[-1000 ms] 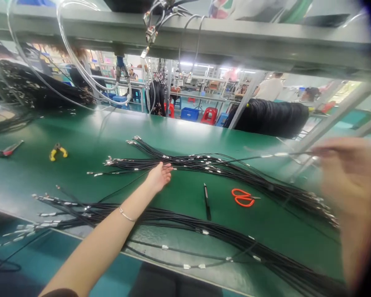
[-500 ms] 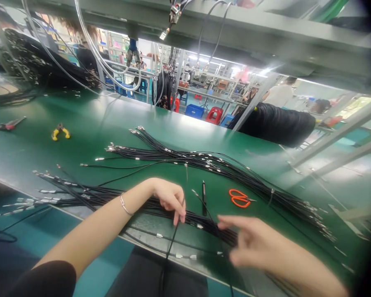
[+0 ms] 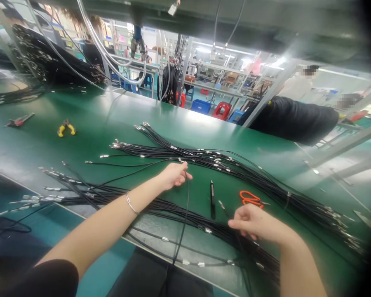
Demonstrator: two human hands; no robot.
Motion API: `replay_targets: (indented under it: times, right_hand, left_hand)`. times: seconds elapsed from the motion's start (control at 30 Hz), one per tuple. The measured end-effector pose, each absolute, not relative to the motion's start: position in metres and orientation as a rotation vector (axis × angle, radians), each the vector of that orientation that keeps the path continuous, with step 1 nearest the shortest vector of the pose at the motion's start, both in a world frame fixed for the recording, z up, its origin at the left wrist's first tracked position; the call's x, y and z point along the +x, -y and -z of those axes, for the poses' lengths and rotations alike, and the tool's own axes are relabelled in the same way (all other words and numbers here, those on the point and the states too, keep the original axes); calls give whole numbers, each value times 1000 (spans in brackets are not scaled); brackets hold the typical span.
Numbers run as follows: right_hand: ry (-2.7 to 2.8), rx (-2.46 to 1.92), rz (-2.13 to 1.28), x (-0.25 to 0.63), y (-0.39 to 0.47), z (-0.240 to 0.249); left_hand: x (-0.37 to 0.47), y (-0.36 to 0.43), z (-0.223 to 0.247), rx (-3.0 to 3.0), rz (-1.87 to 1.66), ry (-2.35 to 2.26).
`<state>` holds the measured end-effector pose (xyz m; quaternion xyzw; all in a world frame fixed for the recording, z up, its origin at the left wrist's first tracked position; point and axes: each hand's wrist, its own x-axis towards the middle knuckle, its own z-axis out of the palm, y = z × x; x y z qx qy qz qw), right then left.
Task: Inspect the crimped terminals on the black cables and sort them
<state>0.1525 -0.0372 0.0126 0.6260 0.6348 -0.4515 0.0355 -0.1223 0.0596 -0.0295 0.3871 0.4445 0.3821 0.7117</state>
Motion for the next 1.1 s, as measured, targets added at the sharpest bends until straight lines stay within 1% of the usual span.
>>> replay_targets:
  times: [0.07,0.17,0.27,0.4,0.5,0.67,0.87,0.97,1.1]
  right_hand:
    - [-1916,1769,1535,155,39,-9]
    - [-1962,1684,1628,149,41,-7]
    - [-2021,1716,1756,140,41,-11]
    - [-2209,1894,2082,129,40,-14]
    - [-2245,1879,2266,122,40,-11]
    - [-2221,1937,2370,110,39,0]
    - [-2109,1953,2670,91,40,7]
    - [-2015,1924,2710,84,43,7]
    - [-1931,1920,2681,81,46,9]
  left_hand:
    - [-125,-62,29,849,-923,-990]
    - [-129,-62,27,901,-952,-934]
    - [-131,-56,22,1007,-850,-806]
    - [-126,-40,16,1161,-666,-563]
    - [-121,-31,14,1196,-650,-504]
    - [-119,-29,12,1215,-739,-609]
    - [-116,-24,8,1217,-848,-691]
    - [-113,-19,8,1178,-825,-686]
    - [-110,-15,10,1151,-769,-653]
